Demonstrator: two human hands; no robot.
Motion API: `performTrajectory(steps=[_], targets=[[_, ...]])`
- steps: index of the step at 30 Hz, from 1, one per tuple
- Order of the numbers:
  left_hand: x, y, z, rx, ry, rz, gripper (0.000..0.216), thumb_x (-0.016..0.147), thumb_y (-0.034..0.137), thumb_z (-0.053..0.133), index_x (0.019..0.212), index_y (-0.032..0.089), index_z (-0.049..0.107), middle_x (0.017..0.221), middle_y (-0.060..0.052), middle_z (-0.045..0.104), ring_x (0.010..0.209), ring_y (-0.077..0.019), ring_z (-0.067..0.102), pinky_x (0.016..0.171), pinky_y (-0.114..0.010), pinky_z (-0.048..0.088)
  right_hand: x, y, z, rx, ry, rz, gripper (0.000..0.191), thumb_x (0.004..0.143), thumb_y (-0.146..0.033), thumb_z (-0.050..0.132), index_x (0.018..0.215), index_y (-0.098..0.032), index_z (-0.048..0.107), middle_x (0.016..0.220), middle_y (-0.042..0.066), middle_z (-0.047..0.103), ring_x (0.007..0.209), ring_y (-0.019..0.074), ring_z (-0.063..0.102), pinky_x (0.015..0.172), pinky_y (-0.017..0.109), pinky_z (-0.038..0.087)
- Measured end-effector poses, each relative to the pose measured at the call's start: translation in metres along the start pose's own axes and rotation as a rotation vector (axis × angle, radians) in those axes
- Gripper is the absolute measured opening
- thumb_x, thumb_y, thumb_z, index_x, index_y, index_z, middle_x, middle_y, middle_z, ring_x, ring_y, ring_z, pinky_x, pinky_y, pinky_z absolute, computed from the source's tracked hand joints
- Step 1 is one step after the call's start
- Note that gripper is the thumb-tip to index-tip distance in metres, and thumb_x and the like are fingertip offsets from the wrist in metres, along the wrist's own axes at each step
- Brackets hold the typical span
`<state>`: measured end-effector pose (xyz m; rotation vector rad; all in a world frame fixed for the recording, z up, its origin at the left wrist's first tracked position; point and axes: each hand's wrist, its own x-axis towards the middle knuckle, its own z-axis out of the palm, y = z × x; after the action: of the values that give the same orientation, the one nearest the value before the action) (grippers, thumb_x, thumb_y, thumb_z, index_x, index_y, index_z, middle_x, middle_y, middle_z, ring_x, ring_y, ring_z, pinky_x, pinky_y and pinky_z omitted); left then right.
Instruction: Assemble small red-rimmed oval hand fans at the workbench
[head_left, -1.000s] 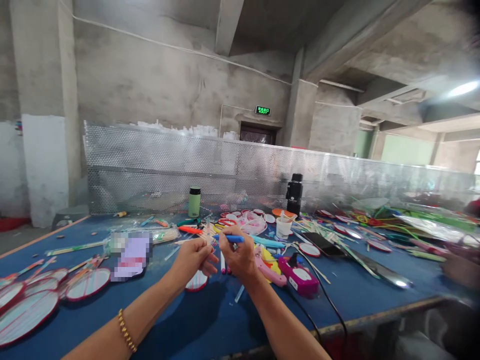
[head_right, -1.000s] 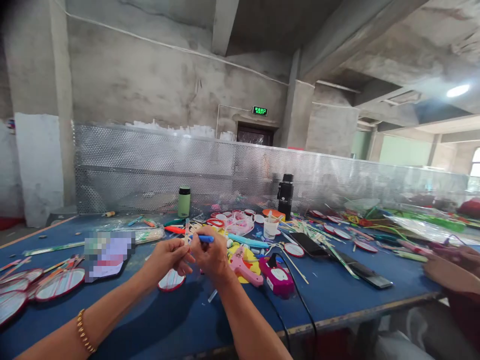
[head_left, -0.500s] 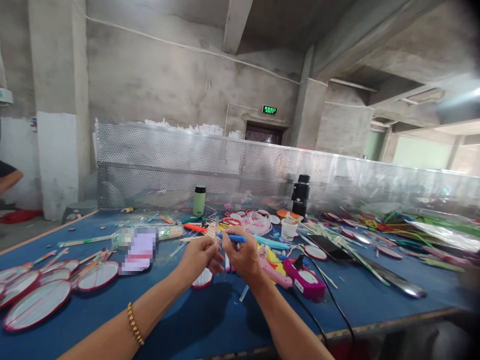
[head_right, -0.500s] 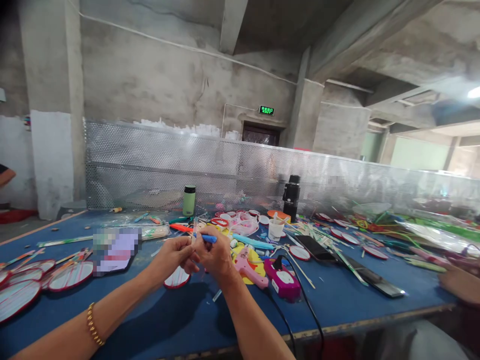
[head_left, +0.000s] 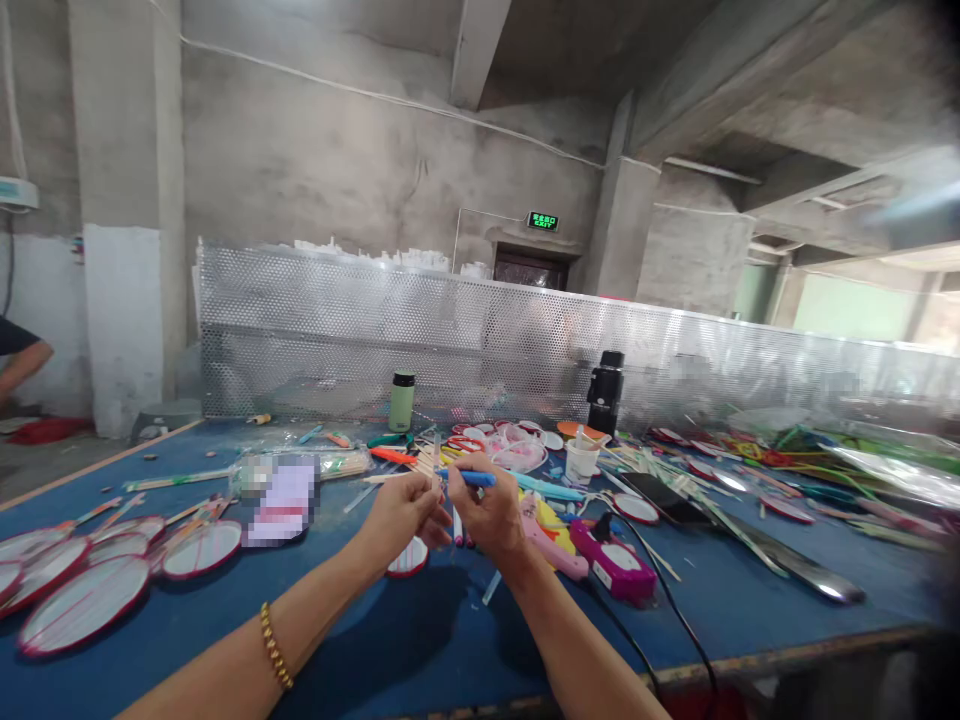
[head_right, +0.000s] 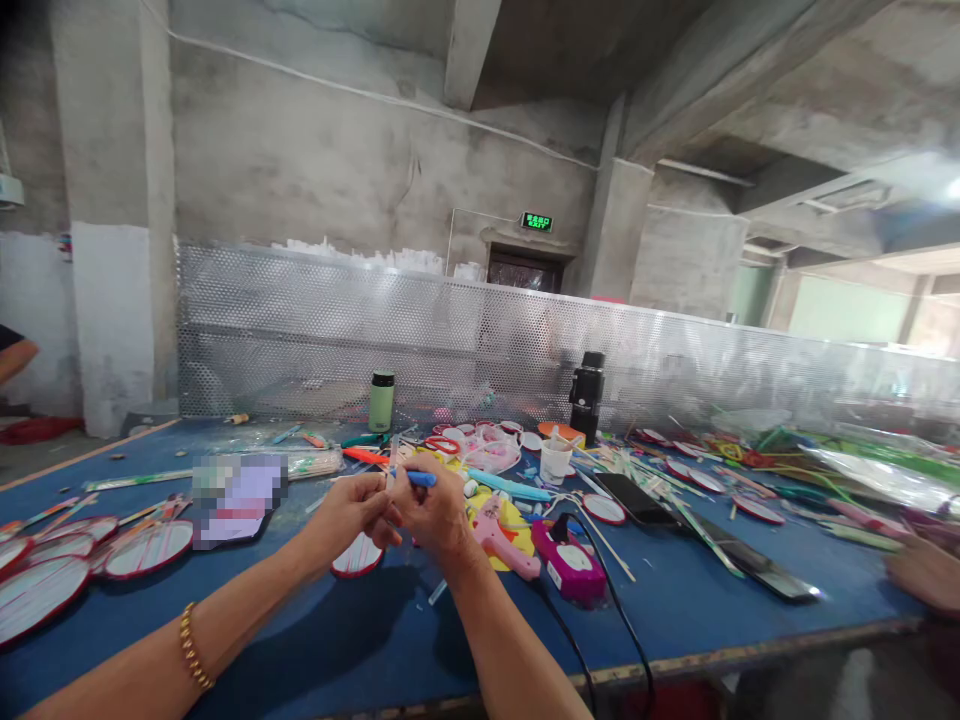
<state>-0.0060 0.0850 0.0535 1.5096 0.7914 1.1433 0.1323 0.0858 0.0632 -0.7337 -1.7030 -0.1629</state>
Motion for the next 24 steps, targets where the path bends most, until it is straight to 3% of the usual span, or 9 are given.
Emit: performTrajectory(steps=[24], targets=[[0.0023, -0.0013, -0.0003, -0.011, -0.016, -0.014, 0.02, 0.078, 0.03, 0.06, 0.069, 0.017, 0.048, 0.059, -0.004, 0.067, 0.047, -0.0184, 0.068, 0.042, -0.023, 0.05, -0.0009, 0.0017, -0.0023, -0.003, -0.023, 0.001, 0.013, 0.086, -0.023, 0.053, 0.075, -0.019, 0.059, 0.062, -0.002, 0.057, 0.052, 0.0095, 0.048, 0.052, 0.021, 0.039]])
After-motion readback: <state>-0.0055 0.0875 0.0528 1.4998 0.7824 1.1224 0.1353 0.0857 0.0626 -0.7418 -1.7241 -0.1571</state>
